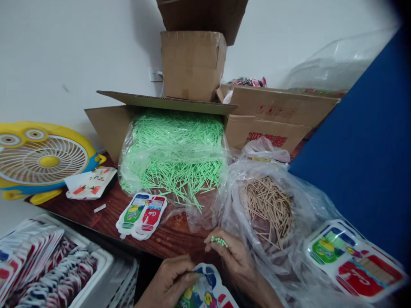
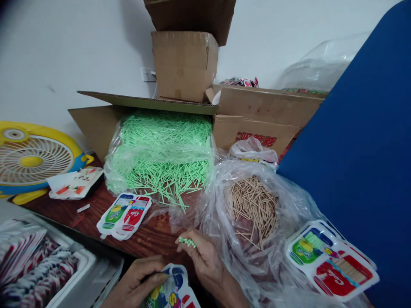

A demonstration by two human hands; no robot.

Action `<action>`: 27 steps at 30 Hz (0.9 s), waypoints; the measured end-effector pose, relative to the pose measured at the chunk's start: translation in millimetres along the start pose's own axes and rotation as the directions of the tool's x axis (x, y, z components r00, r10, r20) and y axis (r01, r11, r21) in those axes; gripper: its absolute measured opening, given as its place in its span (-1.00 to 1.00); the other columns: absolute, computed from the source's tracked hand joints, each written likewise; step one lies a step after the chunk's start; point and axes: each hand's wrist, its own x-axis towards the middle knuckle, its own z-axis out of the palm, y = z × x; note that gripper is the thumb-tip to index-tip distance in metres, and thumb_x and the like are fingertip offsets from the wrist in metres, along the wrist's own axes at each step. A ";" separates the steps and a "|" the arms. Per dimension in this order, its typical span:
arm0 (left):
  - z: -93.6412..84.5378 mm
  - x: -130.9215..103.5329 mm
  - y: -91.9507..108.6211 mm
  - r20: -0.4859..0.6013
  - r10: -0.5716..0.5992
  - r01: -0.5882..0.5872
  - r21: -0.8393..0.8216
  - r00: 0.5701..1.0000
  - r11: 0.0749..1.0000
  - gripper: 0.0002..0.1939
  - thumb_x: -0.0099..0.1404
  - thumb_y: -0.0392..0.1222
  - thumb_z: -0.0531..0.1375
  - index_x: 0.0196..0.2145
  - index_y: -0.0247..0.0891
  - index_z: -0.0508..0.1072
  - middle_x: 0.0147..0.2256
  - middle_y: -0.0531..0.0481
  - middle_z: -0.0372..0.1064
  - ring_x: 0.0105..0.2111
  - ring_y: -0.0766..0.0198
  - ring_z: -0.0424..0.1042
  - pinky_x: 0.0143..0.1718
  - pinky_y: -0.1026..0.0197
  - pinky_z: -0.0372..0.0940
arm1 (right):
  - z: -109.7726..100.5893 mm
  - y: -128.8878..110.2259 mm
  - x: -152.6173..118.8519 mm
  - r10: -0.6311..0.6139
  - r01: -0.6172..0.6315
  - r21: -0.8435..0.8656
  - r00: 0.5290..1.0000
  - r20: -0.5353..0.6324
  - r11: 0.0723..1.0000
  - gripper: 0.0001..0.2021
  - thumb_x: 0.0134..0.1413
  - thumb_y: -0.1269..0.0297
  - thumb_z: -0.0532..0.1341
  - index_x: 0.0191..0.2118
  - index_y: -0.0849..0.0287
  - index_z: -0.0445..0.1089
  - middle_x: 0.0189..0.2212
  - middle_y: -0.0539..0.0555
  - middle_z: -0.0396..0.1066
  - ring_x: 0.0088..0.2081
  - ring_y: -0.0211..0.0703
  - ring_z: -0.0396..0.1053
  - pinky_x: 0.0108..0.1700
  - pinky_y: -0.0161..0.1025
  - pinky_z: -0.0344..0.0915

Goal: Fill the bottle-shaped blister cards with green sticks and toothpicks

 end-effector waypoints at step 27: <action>11.2 15.3 -8.2 -0.053 -0.095 0.078 -0.266 0.994 0.961 -0.64 0.32 -0.07 0.09 -0.58 -0.27 0.27 -0.56 0.13 0.05 -0.51 0.35 0.04 -0.47 0.32 0.01 | 41.1 17.4 -2.3 0.480 -0.121 0.699 0.807 -0.344 0.705 -0.79 0.16 0.03 0.12 -0.24 0.04 0.32 -0.35 0.09 0.47 -0.23 0.00 0.48 -0.28 -0.12 0.42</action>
